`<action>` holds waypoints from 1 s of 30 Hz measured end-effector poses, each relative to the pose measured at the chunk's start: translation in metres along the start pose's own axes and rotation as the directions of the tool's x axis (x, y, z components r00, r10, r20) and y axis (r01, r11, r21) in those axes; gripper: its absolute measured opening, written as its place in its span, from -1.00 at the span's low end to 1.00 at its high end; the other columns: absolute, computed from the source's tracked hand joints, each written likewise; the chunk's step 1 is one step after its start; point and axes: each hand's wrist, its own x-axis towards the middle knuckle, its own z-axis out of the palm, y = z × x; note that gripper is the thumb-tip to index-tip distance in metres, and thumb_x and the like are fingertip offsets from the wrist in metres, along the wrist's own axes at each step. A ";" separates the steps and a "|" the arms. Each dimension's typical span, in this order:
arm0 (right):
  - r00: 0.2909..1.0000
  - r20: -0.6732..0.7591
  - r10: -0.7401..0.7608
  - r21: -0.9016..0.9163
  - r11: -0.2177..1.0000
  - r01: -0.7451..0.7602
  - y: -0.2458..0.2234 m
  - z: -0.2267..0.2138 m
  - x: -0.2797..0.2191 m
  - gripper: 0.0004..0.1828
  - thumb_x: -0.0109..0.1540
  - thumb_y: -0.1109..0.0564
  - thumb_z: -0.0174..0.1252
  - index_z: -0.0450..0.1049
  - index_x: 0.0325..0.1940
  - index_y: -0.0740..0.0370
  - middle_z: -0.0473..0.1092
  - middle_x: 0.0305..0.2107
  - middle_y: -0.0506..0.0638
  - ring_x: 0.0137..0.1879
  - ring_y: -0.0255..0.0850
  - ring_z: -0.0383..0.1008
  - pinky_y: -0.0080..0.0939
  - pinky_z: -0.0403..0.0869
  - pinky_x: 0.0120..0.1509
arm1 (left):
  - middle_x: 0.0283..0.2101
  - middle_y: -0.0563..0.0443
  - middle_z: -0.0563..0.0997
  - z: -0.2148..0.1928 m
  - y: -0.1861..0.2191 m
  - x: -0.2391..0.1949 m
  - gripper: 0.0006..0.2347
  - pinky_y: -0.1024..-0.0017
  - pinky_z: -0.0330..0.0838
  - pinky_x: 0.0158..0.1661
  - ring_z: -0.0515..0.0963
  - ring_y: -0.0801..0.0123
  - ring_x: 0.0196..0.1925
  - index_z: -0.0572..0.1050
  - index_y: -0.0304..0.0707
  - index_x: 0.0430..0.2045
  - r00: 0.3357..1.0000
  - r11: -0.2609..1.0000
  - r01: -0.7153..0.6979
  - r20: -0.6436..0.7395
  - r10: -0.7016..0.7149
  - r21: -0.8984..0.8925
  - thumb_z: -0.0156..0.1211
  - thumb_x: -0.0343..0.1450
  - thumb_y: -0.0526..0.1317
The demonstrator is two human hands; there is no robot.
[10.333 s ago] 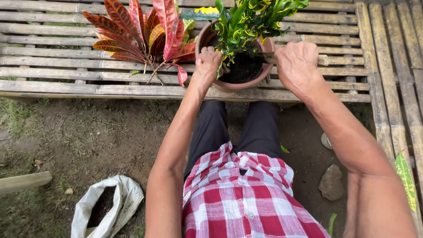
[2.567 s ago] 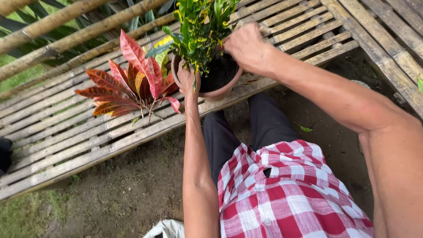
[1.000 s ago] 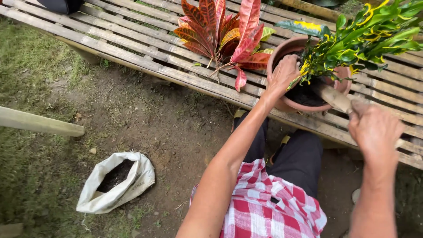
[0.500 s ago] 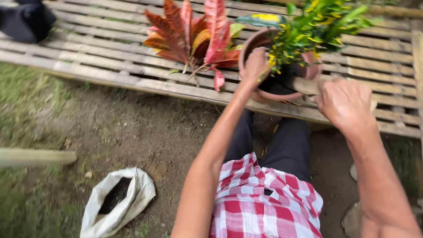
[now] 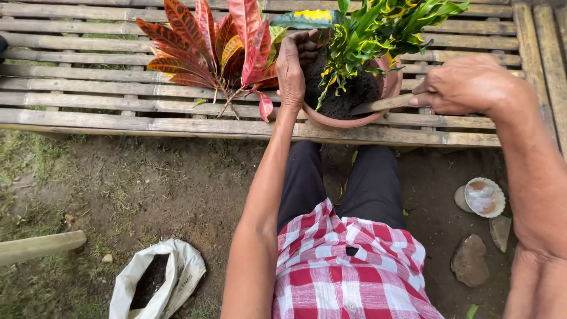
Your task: Potting a plant by placing it in a container and packing soil around the roots with a tool.
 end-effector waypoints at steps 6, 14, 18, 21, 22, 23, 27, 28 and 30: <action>0.995 0.085 0.051 0.045 0.997 -0.055 -0.016 -0.017 -0.011 -0.49 0.29 -0.36 0.07 0.69 -0.19 0.03 0.58 -0.44 0.12 -0.23 0.12 0.61 0.11 0.54 -0.14 | -0.15 -0.07 0.65 -0.003 -0.017 0.003 -0.45 0.45 0.51 -0.07 0.58 0.42 -0.21 0.49 -0.42 0.01 1.000 0.978 0.006 0.021 -0.002 -0.209 -0.37 0.65 0.14; 0.996 -0.089 -0.006 0.239 0.971 0.027 0.002 0.040 0.013 -0.44 0.34 -0.36 0.03 0.68 -0.22 0.11 0.55 -0.44 0.16 -0.23 0.13 0.58 0.11 0.51 -0.10 | -0.25 -0.01 0.63 0.003 -0.005 -0.001 -0.46 0.47 0.52 -0.11 0.59 0.45 -0.23 0.50 -0.41 0.04 1.000 1.000 0.008 0.016 -0.007 -0.029 -0.34 0.64 0.13; 0.985 -0.171 0.011 0.337 0.940 0.048 0.006 0.029 -0.009 -0.47 0.34 -0.33 0.02 0.67 -0.13 0.09 0.56 -0.40 0.16 -0.22 0.15 0.58 0.14 0.50 -0.10 | -0.24 0.00 0.62 0.002 -0.011 -0.001 -0.54 0.48 0.52 -0.15 0.58 0.47 -0.25 0.50 -0.40 0.03 1.000 1.000 0.003 0.021 -0.003 -0.016 -0.27 0.65 0.06; 0.999 -0.036 0.001 0.338 0.941 0.011 0.001 0.023 -0.009 -0.48 0.28 -0.35 0.04 0.69 -0.14 0.04 0.59 -0.39 0.15 -0.21 0.16 0.57 0.15 0.51 -0.08 | -0.25 0.01 0.61 0.003 -0.011 -0.001 -0.60 0.49 0.52 -0.18 0.57 0.49 -0.27 0.50 -0.38 0.01 1.000 1.000 -0.018 0.026 0.018 0.006 -0.22 0.66 -0.01; 0.999 -0.035 0.002 0.339 0.941 0.010 -0.002 0.026 -0.002 -0.48 0.28 -0.35 0.04 0.69 -0.14 0.04 0.59 -0.39 0.15 -0.21 0.16 0.57 0.15 0.51 -0.08 | -0.25 0.01 0.61 0.005 -0.015 -0.001 -0.60 0.49 0.52 -0.18 0.57 0.49 -0.27 0.50 -0.38 0.01 1.000 1.000 -0.017 0.026 0.017 0.005 -0.22 0.66 -0.01; 1.000 -0.020 -0.019 0.339 0.940 0.025 -0.006 0.029 0.005 -0.47 0.27 -0.36 0.05 0.69 -0.16 0.06 0.58 -0.40 0.15 -0.21 0.16 0.57 0.14 0.51 -0.08 | -0.26 0.01 0.61 0.004 -0.018 -0.001 -0.64 0.49 0.52 -0.19 0.57 0.49 -0.29 0.50 -0.39 0.00 0.999 0.999 -0.028 0.018 0.027 0.031 -0.18 0.66 -0.05; 0.999 -0.030 -0.013 0.322 0.947 0.022 -0.025 0.040 0.026 -0.39 0.30 -0.38 0.08 0.67 -0.27 0.20 0.56 -0.46 0.19 -0.24 0.14 0.59 0.11 0.50 -0.04 | -0.28 0.00 0.60 0.006 -0.015 -0.002 -0.69 0.49 0.52 -0.20 0.56 0.48 -0.29 0.50 -0.41 -0.03 0.998 0.994 -0.064 0.007 0.064 0.085 -0.10 0.65 -0.10; 0.999 -0.037 -0.009 0.325 0.945 0.020 -0.024 0.040 0.023 -0.39 0.30 -0.38 0.08 0.67 -0.27 0.20 0.56 -0.46 0.19 -0.24 0.14 0.59 0.11 0.50 -0.04 | -0.28 0.00 0.60 0.007 -0.014 0.000 -0.69 0.49 0.52 -0.20 0.56 0.48 -0.29 0.50 -0.41 -0.03 0.998 0.994 -0.070 0.013 0.069 0.086 -0.10 0.65 -0.10; 0.983 -0.185 0.014 0.391 0.919 0.061 -0.027 0.043 0.017 -0.44 0.35 -0.30 0.05 0.66 -0.28 0.21 0.54 -0.44 0.20 -0.25 0.19 0.57 0.15 0.47 -0.07 | -0.27 0.00 0.61 0.007 -0.012 -0.001 -0.67 0.49 0.53 -0.18 0.58 0.48 -0.29 0.50 -0.40 -0.03 0.998 0.992 -0.056 0.003 0.056 0.115 -0.13 0.65 -0.08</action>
